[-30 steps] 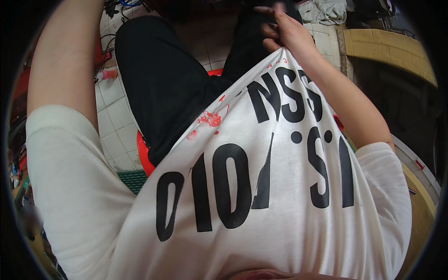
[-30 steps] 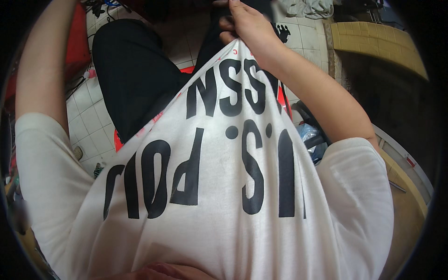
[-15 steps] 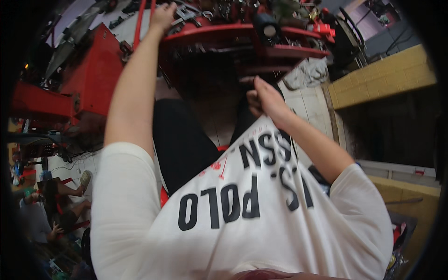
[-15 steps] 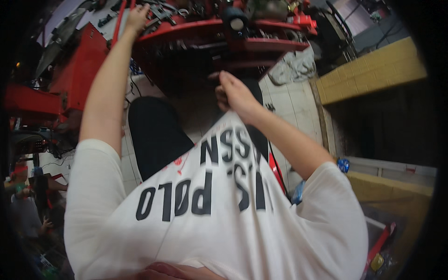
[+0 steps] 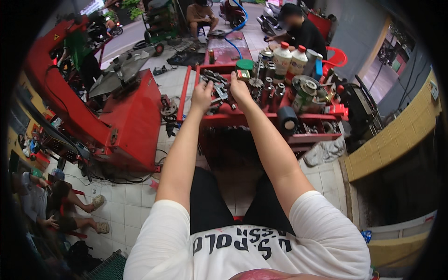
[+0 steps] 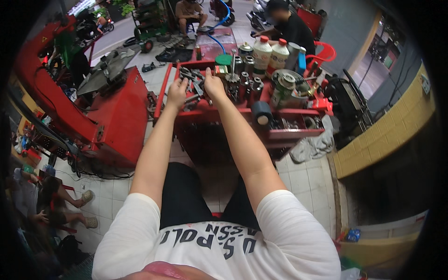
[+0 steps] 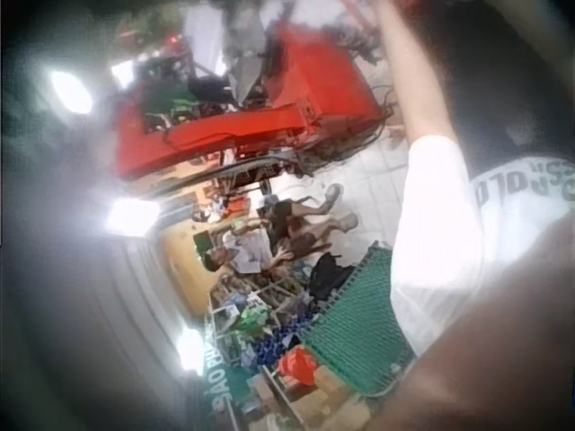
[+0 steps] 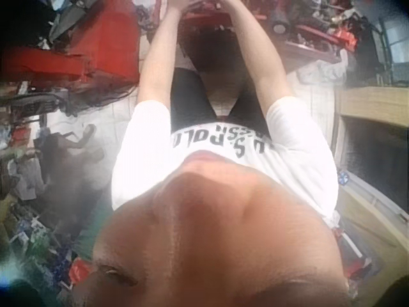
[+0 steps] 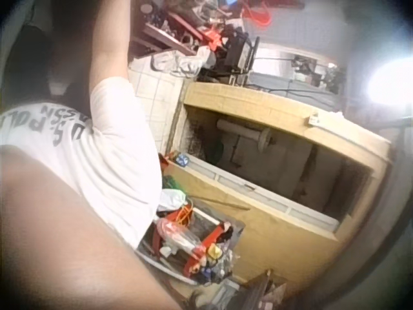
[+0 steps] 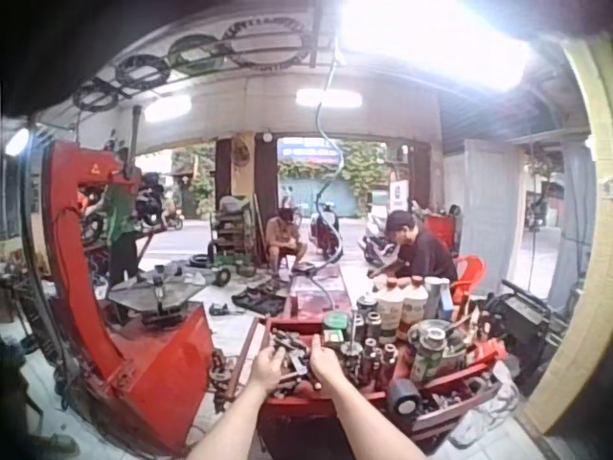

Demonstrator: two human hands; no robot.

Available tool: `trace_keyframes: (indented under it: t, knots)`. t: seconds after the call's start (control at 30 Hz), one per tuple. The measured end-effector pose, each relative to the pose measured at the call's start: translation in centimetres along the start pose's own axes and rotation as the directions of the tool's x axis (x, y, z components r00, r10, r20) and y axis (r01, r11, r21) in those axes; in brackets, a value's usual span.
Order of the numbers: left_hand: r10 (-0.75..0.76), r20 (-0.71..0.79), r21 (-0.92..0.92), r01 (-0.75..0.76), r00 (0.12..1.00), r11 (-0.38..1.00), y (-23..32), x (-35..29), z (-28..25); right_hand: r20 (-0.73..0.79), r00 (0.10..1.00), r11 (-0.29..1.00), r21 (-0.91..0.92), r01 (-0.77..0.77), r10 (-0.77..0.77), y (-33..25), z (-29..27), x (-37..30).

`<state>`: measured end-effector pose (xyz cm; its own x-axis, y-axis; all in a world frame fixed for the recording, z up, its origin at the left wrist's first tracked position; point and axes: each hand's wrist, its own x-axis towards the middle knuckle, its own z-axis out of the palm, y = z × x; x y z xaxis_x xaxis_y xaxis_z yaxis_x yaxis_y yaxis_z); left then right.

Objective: The person sits at a red workbench in a workshop, handling small mechanical parts and tools. They repeatedly pick up, inspect, and place down various metal components, including bolts and gears, while occasionally using a wrench.

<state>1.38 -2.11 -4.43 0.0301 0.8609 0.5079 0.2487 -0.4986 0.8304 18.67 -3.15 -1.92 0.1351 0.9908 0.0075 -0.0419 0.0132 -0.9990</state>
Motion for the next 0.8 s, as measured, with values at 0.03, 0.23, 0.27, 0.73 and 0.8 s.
trace_keyframes:
  t: [0.03,0.23,0.27,0.73,0.8]
  knots:
    - [-0.023,0.006,-0.019,0.023,1.000,1.000,0.5,-0.2,-0.1,0.024,0.999,0.999,0.041,0.036,-0.037,0.9,0.3,0.6]
    - [0.014,0.012,0.100,-0.015,1.000,0.995,-0.5,0.0,-0.9,0.232,0.968,0.985,0.165,0.055,-0.093,3.2,0.4,1.1]
    - [0.000,-0.005,0.100,0.000,1.000,0.995,-1.0,-0.2,-1.0,0.261,0.959,0.977,0.207,0.057,-0.111,3.0,0.5,0.7]
    - [-0.041,-0.050,0.111,0.046,0.998,0.993,-0.8,-0.6,-1.3,0.197,0.979,0.973,0.208,-0.099,0.058,1.9,0.7,-0.6]
    - [-0.042,-0.032,0.133,0.046,0.999,0.990,-0.5,-0.5,-1.2,0.148,0.976,0.954,0.231,-0.193,0.162,1.4,0.8,-0.7]
